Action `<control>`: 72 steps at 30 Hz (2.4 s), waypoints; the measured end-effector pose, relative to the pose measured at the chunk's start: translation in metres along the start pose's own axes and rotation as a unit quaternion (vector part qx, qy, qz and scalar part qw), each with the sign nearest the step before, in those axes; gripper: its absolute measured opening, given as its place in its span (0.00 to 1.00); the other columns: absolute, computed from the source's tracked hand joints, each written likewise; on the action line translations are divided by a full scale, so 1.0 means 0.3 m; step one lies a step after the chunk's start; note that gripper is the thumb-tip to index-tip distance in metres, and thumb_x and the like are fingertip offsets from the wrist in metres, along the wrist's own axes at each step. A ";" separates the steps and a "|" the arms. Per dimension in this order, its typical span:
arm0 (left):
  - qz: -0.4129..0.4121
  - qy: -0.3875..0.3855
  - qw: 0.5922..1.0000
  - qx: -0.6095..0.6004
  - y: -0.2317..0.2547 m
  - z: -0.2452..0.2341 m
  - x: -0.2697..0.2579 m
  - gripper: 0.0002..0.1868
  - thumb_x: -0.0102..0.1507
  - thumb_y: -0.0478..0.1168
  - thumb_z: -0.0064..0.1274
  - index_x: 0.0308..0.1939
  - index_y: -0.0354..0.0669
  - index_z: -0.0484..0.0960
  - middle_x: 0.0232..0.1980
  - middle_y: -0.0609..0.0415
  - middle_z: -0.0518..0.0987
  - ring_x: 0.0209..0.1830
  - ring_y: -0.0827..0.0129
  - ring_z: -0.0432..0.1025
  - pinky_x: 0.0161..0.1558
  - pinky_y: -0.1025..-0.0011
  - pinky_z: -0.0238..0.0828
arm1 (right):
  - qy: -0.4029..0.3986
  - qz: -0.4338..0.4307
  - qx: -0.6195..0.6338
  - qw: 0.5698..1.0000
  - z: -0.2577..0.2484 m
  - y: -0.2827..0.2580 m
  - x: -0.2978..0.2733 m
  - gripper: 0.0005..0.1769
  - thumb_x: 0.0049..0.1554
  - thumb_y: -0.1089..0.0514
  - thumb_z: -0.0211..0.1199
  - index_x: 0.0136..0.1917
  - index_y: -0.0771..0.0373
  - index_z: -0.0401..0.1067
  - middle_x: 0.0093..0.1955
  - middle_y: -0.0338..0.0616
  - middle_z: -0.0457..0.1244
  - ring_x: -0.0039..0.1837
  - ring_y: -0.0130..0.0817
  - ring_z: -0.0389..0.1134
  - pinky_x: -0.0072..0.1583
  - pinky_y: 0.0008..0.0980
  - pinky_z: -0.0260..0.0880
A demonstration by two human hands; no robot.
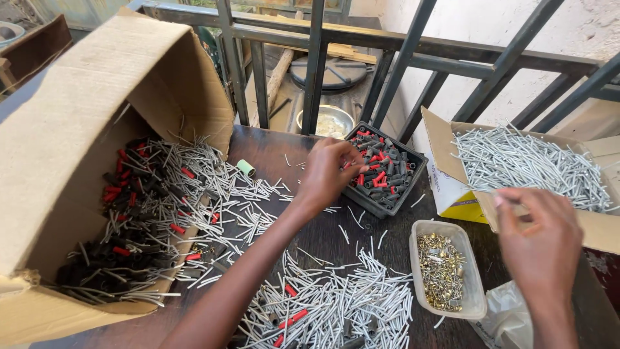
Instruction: Sorting nails and plastic wall plugs into separate containers on a workbench.
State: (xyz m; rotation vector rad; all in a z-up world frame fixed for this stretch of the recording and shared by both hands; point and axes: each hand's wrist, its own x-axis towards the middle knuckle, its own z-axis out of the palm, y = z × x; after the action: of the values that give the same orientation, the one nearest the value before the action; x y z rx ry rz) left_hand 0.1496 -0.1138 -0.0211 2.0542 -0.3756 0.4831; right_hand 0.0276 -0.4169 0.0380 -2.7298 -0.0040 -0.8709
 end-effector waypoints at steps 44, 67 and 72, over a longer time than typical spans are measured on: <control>-0.160 -0.032 0.974 0.155 -0.117 -0.362 -0.466 0.14 0.56 0.44 0.69 0.44 0.52 0.85 0.46 0.55 0.79 0.51 0.60 0.69 0.52 0.64 0.65 | -0.217 -0.236 0.037 0.947 0.431 -0.561 -0.368 0.08 0.59 0.52 0.64 0.51 0.52 0.75 0.53 0.36 0.64 0.56 0.37 0.63 0.53 0.42 0.65; -0.010 -0.258 0.953 0.159 -0.065 -0.342 -0.487 0.08 0.55 0.34 0.66 0.33 0.50 0.84 0.37 0.59 0.79 0.43 0.60 0.72 0.43 0.60 0.67 | -0.190 -0.178 0.021 0.965 0.380 -0.422 -0.329 0.02 0.57 0.55 0.62 0.45 0.52 0.71 0.43 0.35 0.65 0.49 0.39 0.64 0.49 0.42 0.63; -0.086 -0.192 0.974 0.089 -0.009 -0.478 -0.525 0.12 0.57 0.31 0.65 0.41 0.47 0.81 0.41 0.56 0.79 0.38 0.67 0.76 0.40 0.70 0.71 | -0.180 -0.196 0.028 0.964 0.371 -0.428 -0.334 0.01 0.58 0.56 0.60 0.45 0.53 0.71 0.42 0.36 0.64 0.49 0.39 0.63 0.48 0.42 0.62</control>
State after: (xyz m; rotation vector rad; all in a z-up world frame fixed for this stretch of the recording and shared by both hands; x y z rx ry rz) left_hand -0.0134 0.0226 -0.0324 2.3323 -0.3882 0.0088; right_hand -0.0024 -0.2565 -0.0726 -2.8355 -0.6481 -0.4338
